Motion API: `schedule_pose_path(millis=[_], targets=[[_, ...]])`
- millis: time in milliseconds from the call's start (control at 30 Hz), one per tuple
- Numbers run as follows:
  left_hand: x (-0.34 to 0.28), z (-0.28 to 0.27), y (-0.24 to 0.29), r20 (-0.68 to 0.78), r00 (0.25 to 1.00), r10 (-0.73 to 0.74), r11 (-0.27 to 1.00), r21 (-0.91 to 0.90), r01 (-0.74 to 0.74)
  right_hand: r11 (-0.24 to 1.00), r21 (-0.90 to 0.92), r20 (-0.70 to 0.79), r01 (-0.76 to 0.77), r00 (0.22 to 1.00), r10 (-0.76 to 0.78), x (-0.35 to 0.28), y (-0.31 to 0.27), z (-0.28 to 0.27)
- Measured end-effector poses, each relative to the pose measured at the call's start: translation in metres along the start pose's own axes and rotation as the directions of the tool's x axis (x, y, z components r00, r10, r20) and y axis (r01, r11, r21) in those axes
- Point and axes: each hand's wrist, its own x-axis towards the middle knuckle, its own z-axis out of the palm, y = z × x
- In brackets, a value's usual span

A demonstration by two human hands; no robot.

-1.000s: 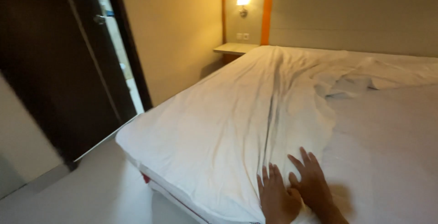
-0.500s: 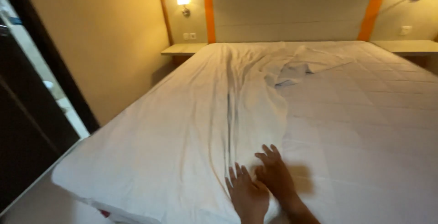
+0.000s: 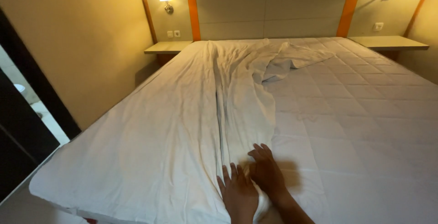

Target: The person spreads a white sheet over a mattress in a bedroom. They use both hands to pull and smooth the sheet across the surface, working from the foot of the bed towards the headboard.

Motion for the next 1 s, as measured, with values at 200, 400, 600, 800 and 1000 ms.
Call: schedule_pose_path(millis=[200,400,600,800,1000], targets=[[-0.008,-0.007,0.003,-0.075,0.997,-0.01,0.997,-0.077,0.004,0.997,0.069,-0.039,0.015,0.999,-0.012,-0.013,0.008,0.006],[-0.012,-0.009,-0.001,-0.183,0.982,0.051,0.993,-0.099,-0.07,0.976,0.194,-0.052,-0.098,0.993,0.11,-0.013,-0.001,0.003],[-0.002,-0.013,0.003,-0.238,0.97,0.056,0.982,-0.162,-0.097,0.984,0.119,0.043,-0.134,0.991,0.13,0.001,-0.01,-0.006],[-0.006,0.008,-0.009,-0.263,0.963,0.061,0.986,-0.137,-0.099,0.992,0.079,-0.002,-0.099,0.995,0.099,-0.012,0.003,0.011],[-0.007,-0.001,-0.004,-0.198,0.978,0.073,0.994,-0.063,-0.086,0.99,0.129,-0.02,-0.055,0.998,0.058,-0.009,-0.004,-0.004]])
